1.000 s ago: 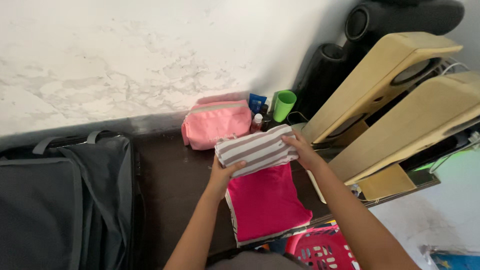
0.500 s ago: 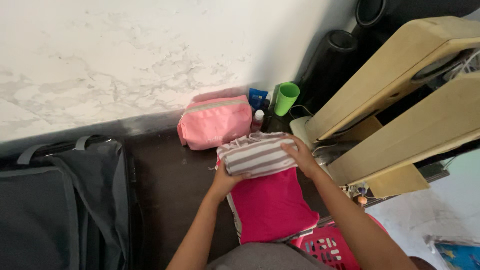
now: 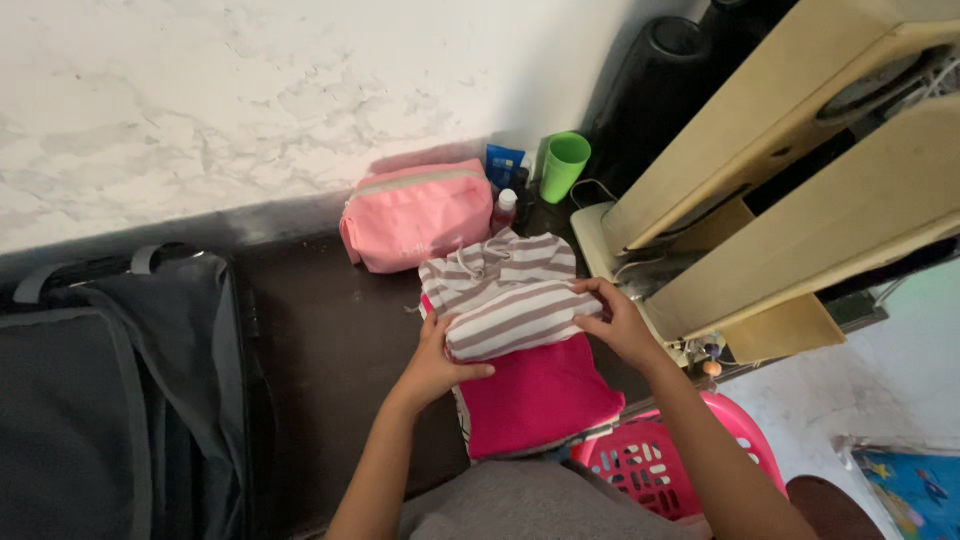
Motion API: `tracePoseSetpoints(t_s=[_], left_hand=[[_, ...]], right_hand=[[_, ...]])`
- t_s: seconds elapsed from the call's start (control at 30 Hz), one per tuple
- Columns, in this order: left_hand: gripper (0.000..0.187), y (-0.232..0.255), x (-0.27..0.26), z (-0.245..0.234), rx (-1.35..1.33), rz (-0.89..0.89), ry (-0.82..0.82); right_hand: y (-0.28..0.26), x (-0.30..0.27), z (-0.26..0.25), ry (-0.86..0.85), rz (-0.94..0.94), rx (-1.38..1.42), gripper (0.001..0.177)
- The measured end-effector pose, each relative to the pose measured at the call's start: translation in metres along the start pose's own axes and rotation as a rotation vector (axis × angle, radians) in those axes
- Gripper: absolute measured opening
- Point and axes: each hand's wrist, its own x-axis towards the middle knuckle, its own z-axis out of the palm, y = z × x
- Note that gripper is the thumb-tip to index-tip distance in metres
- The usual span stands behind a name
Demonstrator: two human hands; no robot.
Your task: The person removes folded clothes from an open suitcase, places them on a nearby table, and stacks them. The person handles shirts and pants one at a time, then closes the suitcase's internal zippered cover.
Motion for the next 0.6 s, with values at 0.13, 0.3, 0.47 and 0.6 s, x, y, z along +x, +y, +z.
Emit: tracePoseSetpoints(t_s=[0.13,0.3,0.47,0.6], left_hand=[[0.107,-0.002,-0.015,0.003,-0.057,0.038,-0.017],[0.073,0.004,-0.033,0.017,-0.157,0.049,0.066],[0.071,0.006,-0.061,0.037,0.075,0.105,0.130],[0.053,-0.005,-0.070,0.046,-0.065,-0.032,0.151]], right_hand=[[0.000,-0.015,-0.001,0.018,-0.059,0.069,0.040],[-0.024,-0.033,0.012,0.080,-0.005,0.028,0.053],[-0.034,-0.059,0.008,-0.047,0.011,-0.058,0.053],[0.002,-0.071,-0.006,-0.077,-0.032,-0.072,0.034]])
